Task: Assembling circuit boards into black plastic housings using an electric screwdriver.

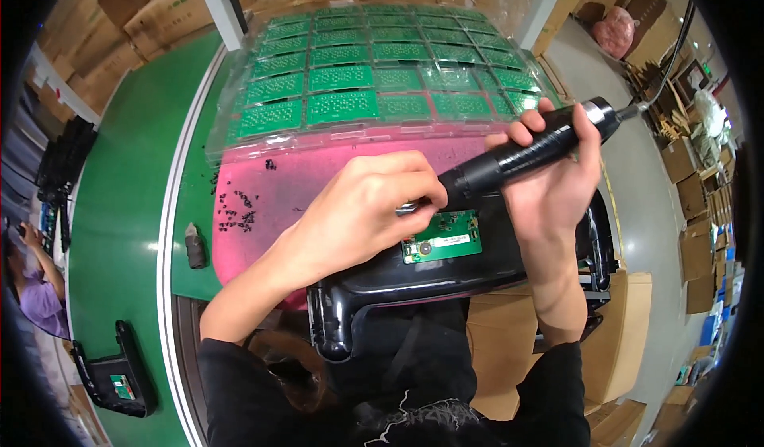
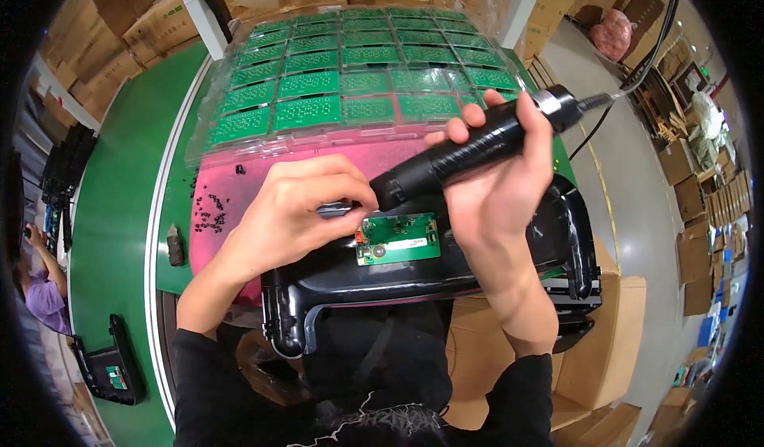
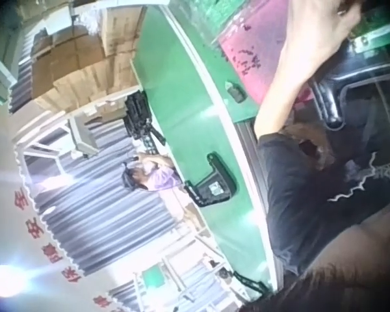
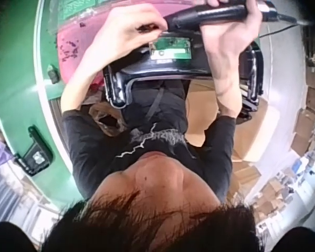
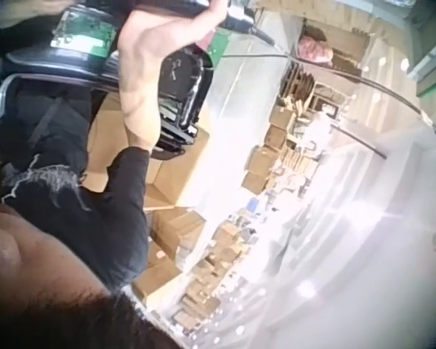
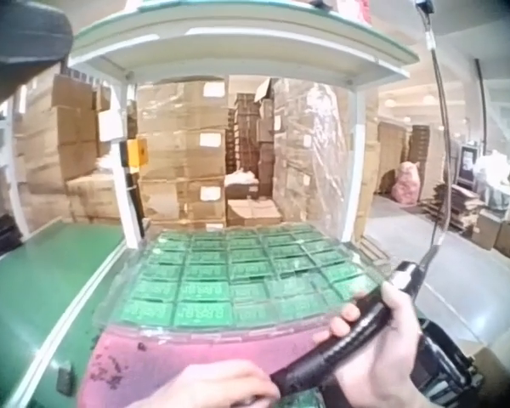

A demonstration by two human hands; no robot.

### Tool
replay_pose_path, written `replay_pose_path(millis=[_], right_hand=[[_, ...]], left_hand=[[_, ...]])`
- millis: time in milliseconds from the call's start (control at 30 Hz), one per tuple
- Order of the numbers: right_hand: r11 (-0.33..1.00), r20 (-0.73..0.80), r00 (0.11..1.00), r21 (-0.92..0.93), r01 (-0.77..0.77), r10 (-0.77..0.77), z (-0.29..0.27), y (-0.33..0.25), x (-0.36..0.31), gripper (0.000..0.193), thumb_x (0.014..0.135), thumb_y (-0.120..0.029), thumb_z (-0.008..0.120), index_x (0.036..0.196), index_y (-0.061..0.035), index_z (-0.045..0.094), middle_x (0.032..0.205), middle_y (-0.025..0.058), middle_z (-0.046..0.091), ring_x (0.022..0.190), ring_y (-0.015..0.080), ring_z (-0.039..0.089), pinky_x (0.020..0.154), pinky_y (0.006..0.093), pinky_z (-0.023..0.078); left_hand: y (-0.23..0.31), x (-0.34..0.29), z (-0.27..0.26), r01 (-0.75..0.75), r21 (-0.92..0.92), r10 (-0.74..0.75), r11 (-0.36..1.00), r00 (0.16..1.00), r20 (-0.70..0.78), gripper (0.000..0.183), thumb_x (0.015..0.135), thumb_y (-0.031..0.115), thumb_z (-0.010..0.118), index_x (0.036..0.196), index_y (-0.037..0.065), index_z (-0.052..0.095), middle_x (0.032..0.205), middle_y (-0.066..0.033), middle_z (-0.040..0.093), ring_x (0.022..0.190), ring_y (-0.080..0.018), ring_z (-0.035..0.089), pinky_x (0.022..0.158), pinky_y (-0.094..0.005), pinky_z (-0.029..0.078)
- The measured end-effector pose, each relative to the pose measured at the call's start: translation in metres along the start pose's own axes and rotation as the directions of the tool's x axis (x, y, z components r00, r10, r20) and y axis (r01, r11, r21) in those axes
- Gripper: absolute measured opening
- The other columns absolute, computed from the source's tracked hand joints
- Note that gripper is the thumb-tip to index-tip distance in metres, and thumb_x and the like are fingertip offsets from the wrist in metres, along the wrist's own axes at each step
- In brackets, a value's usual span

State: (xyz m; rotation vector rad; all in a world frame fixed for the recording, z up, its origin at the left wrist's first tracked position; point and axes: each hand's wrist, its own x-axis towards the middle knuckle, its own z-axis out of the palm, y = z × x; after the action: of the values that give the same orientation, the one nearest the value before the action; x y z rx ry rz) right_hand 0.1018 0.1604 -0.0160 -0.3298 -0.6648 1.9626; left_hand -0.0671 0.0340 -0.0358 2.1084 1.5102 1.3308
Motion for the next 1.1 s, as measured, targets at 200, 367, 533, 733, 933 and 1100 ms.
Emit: replay_pose_path(millis=[200, 367, 533, 733, 933, 1100], right_hand=[[0.987, 0.135, 0.979, 0.071, 0.147, -0.155, 0.0, -0.011, -0.027, 0.056, 0.094, -0.049, 0.046, 0.122, -0.0004, 0.049, 0.076, 0.0018, 0.046, 0.065, 0.0146, 0.044, 0.069, 0.0367, 0.041], [0.948, 0.354, 0.884, 0.025, 0.318, -0.306, 0.003, -0.007, -0.039, 0.057, 0.093, -0.047, 0.053, 0.123, 0.0017, 0.049, 0.076, -0.0004, 0.045, 0.058, 0.0085, 0.041, 0.063, 0.0279, 0.036], [0.945, 0.359, 0.886, -0.029, 0.325, -0.294, 0.002, -0.005, -0.041, 0.06, 0.089, -0.063, 0.052, 0.113, -0.0075, 0.052, 0.072, -0.0007, 0.05, 0.052, 0.0113, 0.044, 0.059, 0.0309, 0.038], [0.943, 0.441, 0.856, -0.06, 0.328, -0.27, 0.006, 0.001, -0.043, 0.049, 0.092, -0.052, 0.054, 0.107, -0.0057, 0.048, 0.071, -0.0008, 0.044, 0.052, 0.0086, 0.041, 0.061, 0.0284, 0.037], [0.927, 0.418, 0.863, -0.112, 0.358, -0.283, 0.005, 0.003, -0.045, 0.053, 0.091, -0.056, 0.053, 0.108, -0.006, 0.05, 0.072, -0.0017, 0.045, 0.052, 0.0087, 0.042, 0.06, 0.0287, 0.037], [0.936, 0.412, 0.877, -0.131, 0.327, -0.249, 0.0, 0.005, -0.042, 0.055, 0.09, -0.06, 0.051, 0.11, -0.0077, 0.052, 0.07, -0.0026, 0.047, 0.052, 0.0086, 0.043, 0.06, 0.0281, 0.038]], left_hand=[[-0.02, -0.008, 0.006, 0.065, -0.389, -0.056, 0.919, 0.998, 0.035, 0.015, 0.075, -0.006, 0.072, 0.089, -0.001, 0.07, 0.089, -0.0091, 0.07, 0.082, -0.022, 0.068, 0.074, -0.0316, 0.055], [-0.031, -0.021, 0.007, 0.157, -0.364, -0.151, 0.918, 0.988, 0.046, 0.013, 0.079, -0.003, 0.072, 0.091, -0.001, 0.07, 0.092, -0.0102, 0.069, 0.083, -0.0231, 0.068, 0.075, -0.0327, 0.054], [-0.03, -0.026, 0.011, 0.094, -0.193, -0.063, 0.977, 0.985, 0.16, 0.015, 0.081, 0.004, 0.074, 0.09, -0.002, 0.062, 0.088, -0.011, 0.064, 0.081, -0.0267, 0.066, 0.071, -0.0348, 0.053], [-0.028, -0.028, 0.016, -0.121, 0.046, 0.118, 0.992, 0.991, 0.062, 0.02, 0.076, 0.005, 0.075, 0.088, 0.001, 0.059, 0.086, -0.0101, 0.06, 0.079, -0.0288, 0.063, 0.066, -0.0375, 0.052], [-0.027, -0.028, 0.02, -0.153, 0.17, 0.147, 0.973, 0.988, 0.049, 0.025, 0.071, 0.006, 0.077, 0.088, 0.001, 0.06, 0.086, -0.0092, 0.06, 0.08, -0.0289, 0.064, 0.066, -0.0387, 0.052], [-0.024, -0.025, 0.02, -0.276, 0.296, 0.288, 0.914, 0.958, 0.001, 0.029, 0.066, 0.011, 0.08, 0.088, 0.002, 0.064, 0.085, -0.0091, 0.063, 0.082, -0.0277, 0.067, 0.063, -0.0357, 0.052]])
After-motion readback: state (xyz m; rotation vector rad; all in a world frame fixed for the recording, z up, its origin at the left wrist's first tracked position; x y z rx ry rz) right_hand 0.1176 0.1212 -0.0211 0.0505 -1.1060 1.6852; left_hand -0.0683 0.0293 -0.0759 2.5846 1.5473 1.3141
